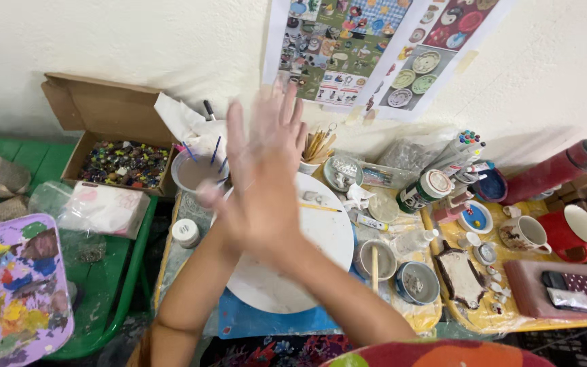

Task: The person manipulates a small piece of clay by hand, dips a wooden tool into a cup of liquid, and mixes the clay with the tool before rubbing their hands together.

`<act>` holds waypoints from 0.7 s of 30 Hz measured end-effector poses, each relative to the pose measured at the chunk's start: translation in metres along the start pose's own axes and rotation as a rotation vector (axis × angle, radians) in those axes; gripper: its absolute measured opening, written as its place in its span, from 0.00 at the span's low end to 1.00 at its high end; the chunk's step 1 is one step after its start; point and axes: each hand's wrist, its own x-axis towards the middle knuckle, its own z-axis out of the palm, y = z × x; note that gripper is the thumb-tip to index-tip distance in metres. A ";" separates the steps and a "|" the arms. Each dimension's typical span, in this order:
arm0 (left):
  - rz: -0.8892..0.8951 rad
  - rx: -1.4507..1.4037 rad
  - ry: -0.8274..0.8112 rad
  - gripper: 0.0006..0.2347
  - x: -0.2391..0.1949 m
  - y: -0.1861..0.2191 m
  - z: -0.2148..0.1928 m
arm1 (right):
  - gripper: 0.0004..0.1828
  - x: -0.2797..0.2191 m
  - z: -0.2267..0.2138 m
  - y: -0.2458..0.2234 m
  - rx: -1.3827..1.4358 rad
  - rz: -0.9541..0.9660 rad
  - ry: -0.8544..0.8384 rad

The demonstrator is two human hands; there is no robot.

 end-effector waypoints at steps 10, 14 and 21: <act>0.162 0.003 -0.039 0.38 -0.031 0.015 0.046 | 0.31 0.042 -0.009 0.055 0.024 0.048 -0.003; 0.215 0.168 -0.134 0.39 -0.024 0.027 0.055 | 0.33 0.038 0.041 0.001 0.070 0.100 0.104; 0.329 0.468 -0.116 0.42 -0.039 0.006 0.086 | 0.41 0.042 -0.025 0.054 0.142 0.060 -0.051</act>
